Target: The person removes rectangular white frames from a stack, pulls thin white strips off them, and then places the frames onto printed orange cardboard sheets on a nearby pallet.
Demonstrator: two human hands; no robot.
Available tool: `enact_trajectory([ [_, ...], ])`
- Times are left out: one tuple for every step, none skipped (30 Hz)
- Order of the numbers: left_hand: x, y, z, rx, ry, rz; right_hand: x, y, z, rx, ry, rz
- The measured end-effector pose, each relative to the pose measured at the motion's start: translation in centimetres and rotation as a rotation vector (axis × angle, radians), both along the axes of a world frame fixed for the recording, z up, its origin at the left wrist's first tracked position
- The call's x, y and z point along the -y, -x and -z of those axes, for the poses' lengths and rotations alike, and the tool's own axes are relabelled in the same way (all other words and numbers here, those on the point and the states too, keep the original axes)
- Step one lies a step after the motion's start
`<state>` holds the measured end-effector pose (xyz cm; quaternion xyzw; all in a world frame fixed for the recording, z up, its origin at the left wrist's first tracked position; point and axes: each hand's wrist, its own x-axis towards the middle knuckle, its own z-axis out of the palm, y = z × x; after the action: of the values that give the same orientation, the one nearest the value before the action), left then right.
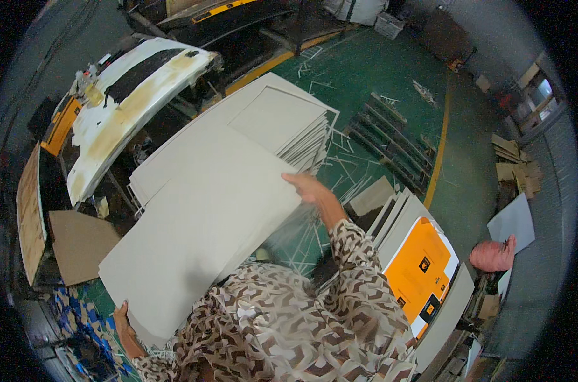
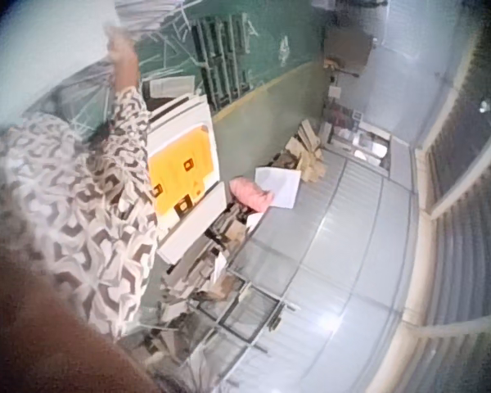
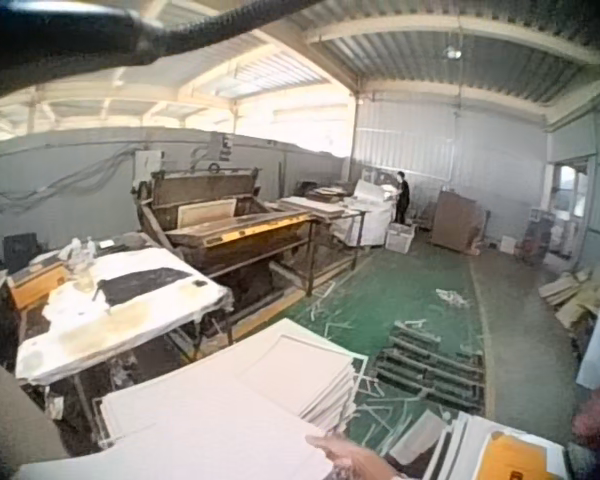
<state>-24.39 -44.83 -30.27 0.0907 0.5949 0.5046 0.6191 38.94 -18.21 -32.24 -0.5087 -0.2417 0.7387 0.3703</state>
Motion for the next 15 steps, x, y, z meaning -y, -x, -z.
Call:
enact_trajectory([
  [-0.3,0.1,0.1,-0.016,0.005,0.016,0.5,-0.7,0.0,0.005,-0.01,0.009],
  [-0.6,0.1,0.3,-0.029,0.008,0.03,0.9,-1.5,0.0,0.025,0.003,-0.043],
  [-0.9,0.0,0.5,-0.043,0.008,0.039,1.0,-2.4,0.0,0.045,0.017,-0.097],
  [-1.6,0.0,0.9,-0.052,0.005,0.05,0.7,-4.3,1.1,0.055,-0.006,-0.088],
  [-1.8,0.1,0.9,-0.069,0.009,0.059,0.2,-5.1,1.8,0.052,-0.014,-0.086],
  [-1.9,0.3,0.9,-0.085,0.015,0.061,-0.5,-5.9,2.4,-0.103,-0.027,-0.067],
  [-2.0,0.4,0.9,-0.102,0.022,0.069,-1.0,-6.1,1.8,-0.257,-0.038,-0.047],
  [-2.0,0.5,0.9,-0.12,0.031,0.079,-1.9,-6.1,1.2,-0.287,-0.034,-0.103],
  [-2.0,0.6,1.0,-0.127,0.031,0.089,-3.1,-6.0,0.6,-0.287,-0.041,-0.103],
  [-1.8,0.7,1.0,-0.131,0.027,0.101,-4.3,-5.2,-0.6,-0.216,-0.034,-0.218],
  [-1.8,0.7,1.3,-0.118,0.004,0.133,-5.3,-4.8,-1.3,-0.143,-0.025,-0.322],
  [-1.8,0.7,1.6,-0.104,-0.02,0.165,-6.4,-4.7,-0.8,0.098,0.0,-0.346],
  [-1.7,0.6,2.0,-0.053,-0.028,0.126,-7.0,-4.2,-0.8,0.099,0.001,-0.344],
  [-1.8,0.4,2.3,-0.001,-0.036,0.088,-7.4,-3.8,-0.8,0.258,-0.046,-0.424],
  [-1.9,0.2,2.6,0.052,-0.044,0.052,-7.3,-3.6,-0.8,0.34,-0.069,-0.461],
])
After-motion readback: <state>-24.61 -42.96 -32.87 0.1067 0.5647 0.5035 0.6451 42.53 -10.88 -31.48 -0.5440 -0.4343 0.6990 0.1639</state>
